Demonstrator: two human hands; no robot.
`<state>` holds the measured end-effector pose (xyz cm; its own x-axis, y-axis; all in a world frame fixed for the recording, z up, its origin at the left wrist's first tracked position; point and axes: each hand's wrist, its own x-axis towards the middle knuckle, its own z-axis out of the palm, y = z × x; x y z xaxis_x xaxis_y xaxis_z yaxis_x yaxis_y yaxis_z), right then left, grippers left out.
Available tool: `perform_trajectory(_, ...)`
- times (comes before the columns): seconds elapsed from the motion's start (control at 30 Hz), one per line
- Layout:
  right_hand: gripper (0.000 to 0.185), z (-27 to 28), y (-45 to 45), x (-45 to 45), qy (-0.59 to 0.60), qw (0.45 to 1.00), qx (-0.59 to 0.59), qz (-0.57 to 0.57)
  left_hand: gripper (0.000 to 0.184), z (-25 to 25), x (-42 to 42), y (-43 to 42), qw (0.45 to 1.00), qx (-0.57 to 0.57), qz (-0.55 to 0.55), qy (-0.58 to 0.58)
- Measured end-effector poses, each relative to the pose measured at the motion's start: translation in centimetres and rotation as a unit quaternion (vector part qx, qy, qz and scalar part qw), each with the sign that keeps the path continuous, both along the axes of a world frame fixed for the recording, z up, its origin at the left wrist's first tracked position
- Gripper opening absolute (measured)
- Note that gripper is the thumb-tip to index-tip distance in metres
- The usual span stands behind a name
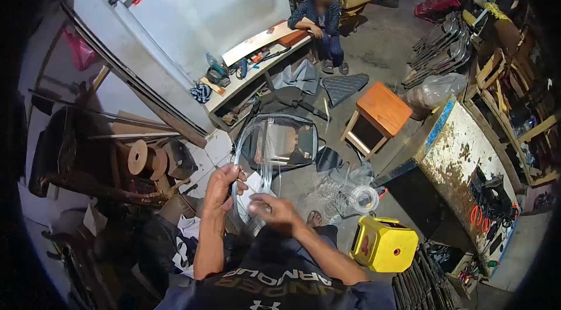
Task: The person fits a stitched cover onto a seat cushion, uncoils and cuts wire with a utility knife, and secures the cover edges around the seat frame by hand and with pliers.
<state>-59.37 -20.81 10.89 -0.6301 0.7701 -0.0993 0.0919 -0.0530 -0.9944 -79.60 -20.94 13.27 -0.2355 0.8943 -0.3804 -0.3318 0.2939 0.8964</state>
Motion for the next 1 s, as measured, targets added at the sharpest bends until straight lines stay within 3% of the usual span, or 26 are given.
perform_trajectory(0.07, 0.029, -0.2, -1.4, -1.8, 0.028, 0.999, -0.005, 0.034, 0.027, -0.4, 0.1, 0.0, 1.000, -0.007, 0.005, 0.012)
perform_trajectory(0.17, 0.014, -1.0, -1.5, -2.2, 0.038, 0.959, 0.280, -0.019, 0.024, -0.7, -1.0, -0.3, 0.999, -0.014, 0.043, -0.029)
perform_trajectory(0.2, 0.014, -2.1, -1.3, -1.4, 0.037, 0.958, 0.282, -0.020, 0.024, -0.8, -1.6, -0.3, 0.999, -0.011, 0.042, -0.030)
perform_trajectory(0.27, 0.012, -5.5, -1.5, 1.1, 0.014, 0.954, 0.268, 0.135, 0.024, -1.6, -3.2, -0.1, 0.996, -0.018, 0.077, -0.028)
perform_trajectory(0.33, 0.012, -6.0, -2.4, 5.8, 0.029, 0.963, 0.175, 0.202, 0.025, -3.3, -6.6, 0.5, 0.994, -0.015, 0.108, -0.028)
perform_trajectory(0.43, 0.016, -10.9, -3.9, 13.2, -0.175, 0.911, 0.162, 0.337, 0.024, -3.0, -9.3, 1.3, 0.989, -0.016, 0.147, 0.000)
perform_trajectory(0.5, 0.022, -10.1, -3.5, 17.2, -0.281, 0.877, 0.090, 0.379, 0.024, -3.6, -10.4, 2.2, 0.991, -0.012, 0.133, 0.015)
perform_trajectory(0.53, 0.022, -7.2, -3.1, 18.6, -0.298, 0.878, 0.043, 0.371, 0.024, -3.7, -10.2, 2.6, 0.994, 0.003, 0.105, 0.011)
perform_trajectory(0.57, 0.023, -7.8, -3.5, 19.9, -0.248, 0.912, 0.045, 0.324, 0.024, -2.7, -9.0, 3.2, 0.996, -0.005, 0.080, 0.038)
perform_trajectory(0.67, 0.025, -5.9, -4.4, 22.3, -0.289, 0.906, -0.057, 0.305, 0.024, -2.6, -7.7, 5.0, 0.996, -0.012, 0.048, 0.069)
perform_trajectory(0.7, 0.028, -7.5, -5.1, 23.7, -0.368, 0.877, -0.028, 0.309, 0.025, -2.8, -8.0, 5.8, 0.996, -0.011, 0.048, 0.074)
perform_trajectory(0.73, 0.030, -11.3, -5.7, 25.3, -0.499, 0.799, -0.030, 0.335, 0.025, -2.8, -8.6, 6.5, 0.996, -0.007, 0.047, 0.078)
perform_trajectory(0.77, 0.026, -14.4, -6.6, 28.4, -0.540, 0.774, 0.022, 0.330, 0.025, -2.8, -9.5, 7.1, 0.993, -0.015, 0.015, 0.118)
perform_trajectory(0.83, 0.024, -14.1, -6.6, 30.3, -0.636, 0.705, 0.092, 0.301, 0.026, -1.8, -9.8, 7.7, 0.982, -0.026, -0.068, 0.176)
perform_trajectory(0.87, 0.023, -16.5, -6.9, 32.1, -0.606, 0.758, 0.017, 0.241, 0.026, -1.0, -9.2, 7.9, 0.967, -0.004, -0.106, 0.231)
perform_trajectory(0.93, 0.022, -13.2, -6.3, 30.1, -0.682, 0.700, 0.081, 0.195, 0.025, 1.3, -7.6, 8.5, 0.953, 0.007, -0.170, 0.251)
perform_trajectory(0.97, 0.026, -16.9, -5.9, 31.2, -0.702, 0.689, 0.042, 0.176, 0.024, 1.5, -7.1, 8.8, 0.953, 0.024, -0.175, 0.248)
perform_trajectory(1.0, 0.035, -15.8, -4.6, 30.9, -0.705, 0.678, 0.064, 0.199, 0.024, 1.9, -6.7, 9.0, 0.952, 0.025, -0.179, 0.249)
